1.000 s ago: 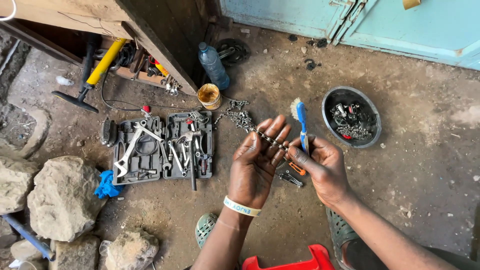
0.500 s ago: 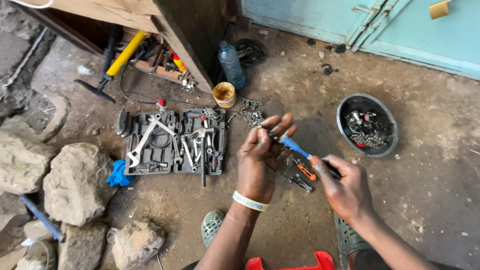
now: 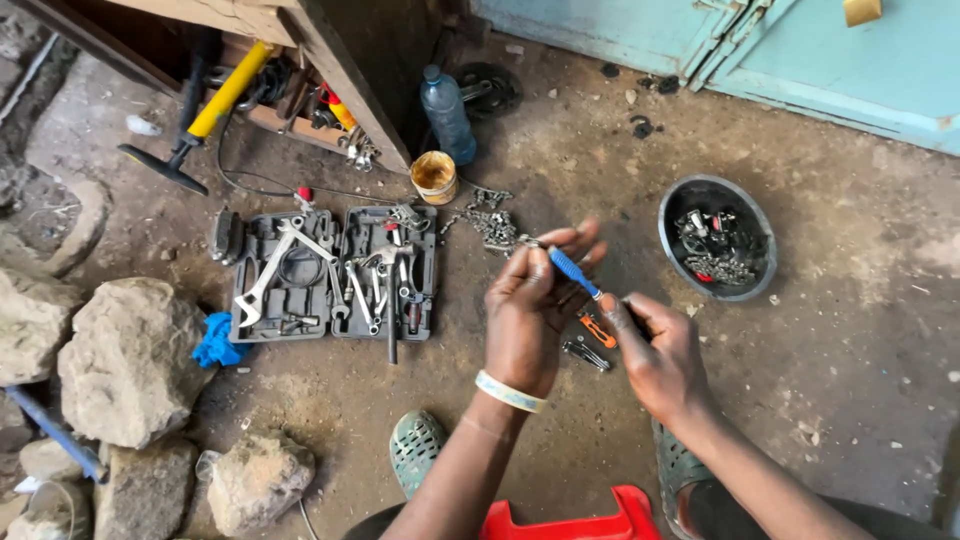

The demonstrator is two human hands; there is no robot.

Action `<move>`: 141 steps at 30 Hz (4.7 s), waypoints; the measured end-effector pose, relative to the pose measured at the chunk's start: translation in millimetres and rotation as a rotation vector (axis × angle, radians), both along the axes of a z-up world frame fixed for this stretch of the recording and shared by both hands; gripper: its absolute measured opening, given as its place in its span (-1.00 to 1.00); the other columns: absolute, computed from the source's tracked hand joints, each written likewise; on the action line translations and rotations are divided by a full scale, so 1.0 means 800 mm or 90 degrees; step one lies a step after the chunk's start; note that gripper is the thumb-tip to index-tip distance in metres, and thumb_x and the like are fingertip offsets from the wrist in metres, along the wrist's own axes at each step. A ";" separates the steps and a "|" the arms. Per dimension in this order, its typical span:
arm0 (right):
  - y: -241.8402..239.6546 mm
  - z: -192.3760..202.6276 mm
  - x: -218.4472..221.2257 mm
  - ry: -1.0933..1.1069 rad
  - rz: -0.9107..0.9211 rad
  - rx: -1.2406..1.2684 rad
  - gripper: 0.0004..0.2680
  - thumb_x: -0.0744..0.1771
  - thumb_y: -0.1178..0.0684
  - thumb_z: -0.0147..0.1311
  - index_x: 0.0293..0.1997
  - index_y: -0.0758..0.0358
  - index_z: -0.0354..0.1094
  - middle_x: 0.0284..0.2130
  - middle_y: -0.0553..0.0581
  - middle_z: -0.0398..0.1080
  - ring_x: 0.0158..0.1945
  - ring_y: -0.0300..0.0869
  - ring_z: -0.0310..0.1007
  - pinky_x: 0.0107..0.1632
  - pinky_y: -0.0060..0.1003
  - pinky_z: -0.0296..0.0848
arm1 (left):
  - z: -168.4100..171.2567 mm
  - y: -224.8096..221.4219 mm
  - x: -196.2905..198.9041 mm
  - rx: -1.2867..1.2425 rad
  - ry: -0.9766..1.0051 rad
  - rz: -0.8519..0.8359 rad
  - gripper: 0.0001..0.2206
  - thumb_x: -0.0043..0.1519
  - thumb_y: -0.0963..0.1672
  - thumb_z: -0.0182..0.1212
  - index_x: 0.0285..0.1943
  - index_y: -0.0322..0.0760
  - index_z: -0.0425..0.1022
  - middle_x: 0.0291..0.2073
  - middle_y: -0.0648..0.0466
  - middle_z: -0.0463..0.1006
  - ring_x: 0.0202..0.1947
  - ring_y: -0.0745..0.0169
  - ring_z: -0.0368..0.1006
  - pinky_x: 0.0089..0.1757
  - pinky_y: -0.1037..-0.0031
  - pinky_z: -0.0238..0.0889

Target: Cleaning a bicycle chain link by link using a toothbrush.

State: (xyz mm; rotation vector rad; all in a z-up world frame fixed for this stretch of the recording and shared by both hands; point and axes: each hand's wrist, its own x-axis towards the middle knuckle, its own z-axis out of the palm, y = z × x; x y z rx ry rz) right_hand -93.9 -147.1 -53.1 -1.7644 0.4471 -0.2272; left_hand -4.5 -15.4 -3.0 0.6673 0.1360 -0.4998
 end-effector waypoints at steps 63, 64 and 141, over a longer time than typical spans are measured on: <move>0.009 -0.311 0.102 0.560 0.257 -0.585 -0.86 0.29 0.03 0.14 -0.19 0.13 0.60 -0.24 0.15 0.63 -0.01 0.10 0.62 0.00 0.06 0.57 | 0.001 0.023 0.022 -0.031 -0.117 0.020 -0.37 0.24 -0.42 -0.01 0.55 -0.34 0.09 0.25 -0.39 0.41 0.25 -0.17 0.40 0.10 0.43 0.40; 0.009 -0.311 0.102 0.560 0.260 -0.586 -0.86 0.29 0.03 0.14 -0.19 0.13 0.60 -0.24 0.15 0.63 -0.01 0.10 0.62 0.00 0.06 0.57 | -0.002 0.020 0.023 -0.030 -0.116 0.022 -0.37 0.24 -0.42 -0.01 0.55 -0.34 0.09 0.25 -0.39 0.41 0.25 -0.17 0.40 0.10 0.43 0.40; -0.039 -0.008 0.013 -0.088 -0.007 0.185 -0.87 0.44 0.04 0.00 -0.10 0.29 0.37 -0.36 0.12 0.35 -0.38 -0.23 0.34 -0.28 -0.37 0.31 | 0.000 -0.017 0.010 -0.150 0.085 -0.034 -0.59 0.31 -0.30 -0.10 0.39 -0.48 0.26 0.23 -0.26 0.47 0.09 -0.08 0.53 -0.05 0.35 0.53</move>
